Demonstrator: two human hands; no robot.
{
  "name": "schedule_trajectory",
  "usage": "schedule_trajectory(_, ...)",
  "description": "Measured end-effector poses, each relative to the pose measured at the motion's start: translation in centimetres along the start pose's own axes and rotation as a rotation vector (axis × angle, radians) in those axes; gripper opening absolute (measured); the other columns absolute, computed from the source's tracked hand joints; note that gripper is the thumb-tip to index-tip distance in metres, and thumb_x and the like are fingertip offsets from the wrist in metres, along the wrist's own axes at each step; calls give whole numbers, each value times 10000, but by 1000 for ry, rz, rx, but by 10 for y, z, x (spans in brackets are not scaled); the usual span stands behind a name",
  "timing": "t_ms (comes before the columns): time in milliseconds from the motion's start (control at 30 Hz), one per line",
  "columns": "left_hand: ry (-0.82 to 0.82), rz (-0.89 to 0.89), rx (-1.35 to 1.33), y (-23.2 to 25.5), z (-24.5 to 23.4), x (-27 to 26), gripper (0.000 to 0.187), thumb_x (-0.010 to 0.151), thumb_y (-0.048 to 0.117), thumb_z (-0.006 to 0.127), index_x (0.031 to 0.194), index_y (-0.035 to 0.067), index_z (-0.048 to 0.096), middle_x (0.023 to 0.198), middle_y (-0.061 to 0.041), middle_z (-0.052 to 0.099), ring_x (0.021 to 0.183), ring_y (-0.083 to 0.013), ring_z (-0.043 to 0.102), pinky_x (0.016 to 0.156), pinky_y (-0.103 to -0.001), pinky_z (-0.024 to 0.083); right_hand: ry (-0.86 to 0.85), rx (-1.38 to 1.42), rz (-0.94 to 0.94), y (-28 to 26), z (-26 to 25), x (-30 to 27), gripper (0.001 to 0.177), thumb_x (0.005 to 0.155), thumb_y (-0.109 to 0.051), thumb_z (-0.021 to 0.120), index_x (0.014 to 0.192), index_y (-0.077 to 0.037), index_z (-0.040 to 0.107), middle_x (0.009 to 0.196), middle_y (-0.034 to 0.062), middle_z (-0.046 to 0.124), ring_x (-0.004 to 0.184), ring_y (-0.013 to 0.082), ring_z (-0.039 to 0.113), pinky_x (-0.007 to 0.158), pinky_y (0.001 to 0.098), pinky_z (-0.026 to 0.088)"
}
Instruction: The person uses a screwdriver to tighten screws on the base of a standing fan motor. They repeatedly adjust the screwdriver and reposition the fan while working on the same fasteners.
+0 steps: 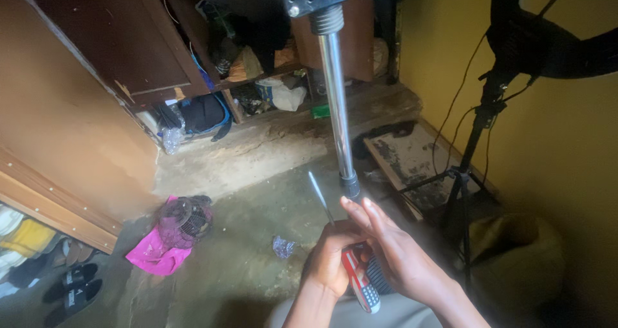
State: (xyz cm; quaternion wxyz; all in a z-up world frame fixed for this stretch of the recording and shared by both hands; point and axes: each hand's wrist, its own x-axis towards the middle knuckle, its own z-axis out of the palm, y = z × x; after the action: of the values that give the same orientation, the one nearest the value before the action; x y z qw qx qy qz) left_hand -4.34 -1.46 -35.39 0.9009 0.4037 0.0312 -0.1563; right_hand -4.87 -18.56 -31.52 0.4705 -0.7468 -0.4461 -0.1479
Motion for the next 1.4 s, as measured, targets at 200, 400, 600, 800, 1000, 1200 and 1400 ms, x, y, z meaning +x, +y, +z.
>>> schedule_trajectory(200,137,-97,-105,-9,-8,11,120,806,142,728,845,67,643,684,-71,616,538,-176,585,463,-295,453,-21,-172,-132,-5,-8,14,768,915,60,559,1604,-2,226,1628,227,436,1503,388,468,1288,555,268)
schedule_trajectory(400,154,-130,-187,-19,-20,25,127,787,105,736,883,60,665,685,-65,602,541,-171,561,453,-305,427,-83,-201,-41,-1,-19,23,604,978,-35,504,1551,39,330,1613,234,421,1512,378,393,1248,529,271)
schedule_trajectory(600,119,333,100,15,31,24,166,864,83,687,1016,15,676,850,-88,653,704,-169,621,607,-294,490,-77,-81,16,-14,-53,55,594,948,-113,585,1495,69,442,1569,263,461,1485,409,384,1204,533,271)
schedule_trajectory(800,126,-14,202,111,104,-5,298,839,142,747,1022,-92,743,762,-94,700,490,-106,557,418,-233,413,288,-1,364,-42,-83,93,161,804,-66,812,964,-49,794,1039,84,832,1006,215,764,837,329,617)
schedule_trajectory(1000,171,-74,244,154,146,-25,206,845,121,753,943,-49,691,671,-108,685,387,-152,511,328,-313,389,301,120,711,-75,-111,112,155,753,-31,851,906,-32,829,860,66,772,809,154,761,709,292,625)
schedule_trajectory(1200,143,-242,112,176,168,-38,235,933,235,761,957,21,667,551,-70,548,347,-146,463,326,-292,354,269,469,933,-110,-147,139,143,776,69,734,916,71,759,864,115,795,875,195,804,803,327,642)
schedule_trajectory(1400,487,-169,-302,203,203,-57,569,955,521,498,1196,39,680,921,-80,738,674,-149,654,455,-261,442,612,762,1176,-136,-167,194,119,888,20,680,979,93,705,908,155,743,856,247,731,837,360,581)
